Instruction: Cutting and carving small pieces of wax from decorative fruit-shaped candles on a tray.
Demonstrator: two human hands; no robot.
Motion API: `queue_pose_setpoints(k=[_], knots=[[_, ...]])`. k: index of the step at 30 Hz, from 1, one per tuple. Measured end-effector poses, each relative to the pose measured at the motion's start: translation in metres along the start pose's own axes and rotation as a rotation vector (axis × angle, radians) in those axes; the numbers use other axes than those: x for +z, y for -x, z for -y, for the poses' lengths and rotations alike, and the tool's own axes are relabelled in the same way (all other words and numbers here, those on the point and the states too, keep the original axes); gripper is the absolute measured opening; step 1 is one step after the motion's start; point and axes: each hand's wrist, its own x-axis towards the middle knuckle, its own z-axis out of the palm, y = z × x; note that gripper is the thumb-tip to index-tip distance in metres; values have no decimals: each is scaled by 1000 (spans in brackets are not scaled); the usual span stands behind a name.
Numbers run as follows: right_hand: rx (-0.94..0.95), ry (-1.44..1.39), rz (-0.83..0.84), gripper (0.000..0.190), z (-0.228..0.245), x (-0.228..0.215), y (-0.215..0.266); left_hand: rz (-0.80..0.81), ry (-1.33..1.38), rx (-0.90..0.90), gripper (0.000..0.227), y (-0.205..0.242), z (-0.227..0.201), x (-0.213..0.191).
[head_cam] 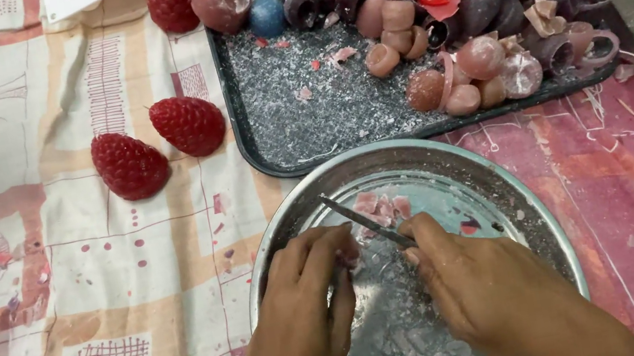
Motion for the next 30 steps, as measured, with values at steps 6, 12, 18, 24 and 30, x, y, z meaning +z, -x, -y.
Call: queue_pose_setpoints(k=[6, 12, 18, 24, 30], knots=[[-214, -36, -217, 33, -14, 5, -3, -118, 5, 134, 61, 1, 5, 4], [-324, -147, -263, 41, -6, 9, 2, -118, -112, 97, 42, -6, 4, 6], [-308, 62, -212, 28, 10, -7, 8, -19, -111, 171, 16, -11, -2, -9], [-267, 141, -171, 36, 4, 13, 2, -62, -87, 223, 19, -4, 5, -5], [-386, 160, -344, 33, -3, 34, 0, -119, -139, 244, 18, 4, 17, 3]])
